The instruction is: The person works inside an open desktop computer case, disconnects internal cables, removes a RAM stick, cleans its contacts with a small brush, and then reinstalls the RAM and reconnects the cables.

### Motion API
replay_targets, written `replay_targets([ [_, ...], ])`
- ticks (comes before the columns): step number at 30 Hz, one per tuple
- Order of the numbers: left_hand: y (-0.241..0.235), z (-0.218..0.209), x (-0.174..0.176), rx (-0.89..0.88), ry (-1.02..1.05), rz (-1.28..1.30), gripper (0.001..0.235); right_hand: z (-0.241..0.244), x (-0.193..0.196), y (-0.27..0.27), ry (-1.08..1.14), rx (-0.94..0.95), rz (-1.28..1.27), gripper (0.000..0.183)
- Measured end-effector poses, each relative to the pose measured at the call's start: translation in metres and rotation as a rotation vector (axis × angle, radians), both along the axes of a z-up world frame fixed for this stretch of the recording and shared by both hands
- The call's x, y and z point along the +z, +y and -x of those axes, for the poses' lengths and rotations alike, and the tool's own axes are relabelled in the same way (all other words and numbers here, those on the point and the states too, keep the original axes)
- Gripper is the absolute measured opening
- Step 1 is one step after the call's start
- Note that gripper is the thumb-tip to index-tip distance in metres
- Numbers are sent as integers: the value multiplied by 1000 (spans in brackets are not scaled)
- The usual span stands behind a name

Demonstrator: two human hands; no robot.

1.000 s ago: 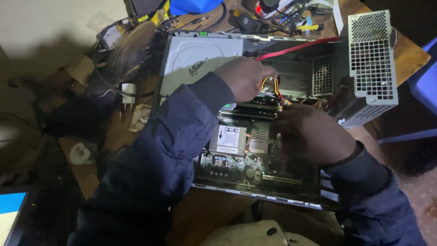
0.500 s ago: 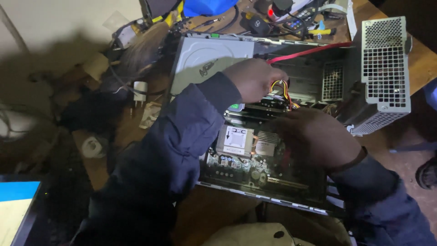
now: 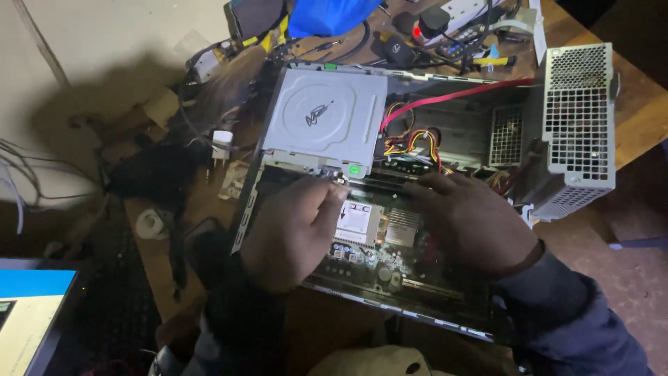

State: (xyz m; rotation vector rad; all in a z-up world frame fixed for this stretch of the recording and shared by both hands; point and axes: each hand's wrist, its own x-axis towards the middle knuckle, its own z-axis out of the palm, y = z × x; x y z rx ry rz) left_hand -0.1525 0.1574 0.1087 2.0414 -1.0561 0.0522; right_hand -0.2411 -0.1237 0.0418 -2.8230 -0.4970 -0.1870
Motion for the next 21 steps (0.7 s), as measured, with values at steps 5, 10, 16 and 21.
replay_targets([
  [5,-19,3,-10,206,322,-335,44,0,-9,-3,-55,26,-3,56],
  [10,-43,-5,-9,246,779,-569,50,1,-10,-4,-58,-1,-6,60],
  [16,-40,-6,-10,270,777,-484,39,2,-10,-1,65,-14,-151,64],
  [21,-34,-9,-15,255,758,-446,37,2,-12,-2,146,-30,-189,75],
])
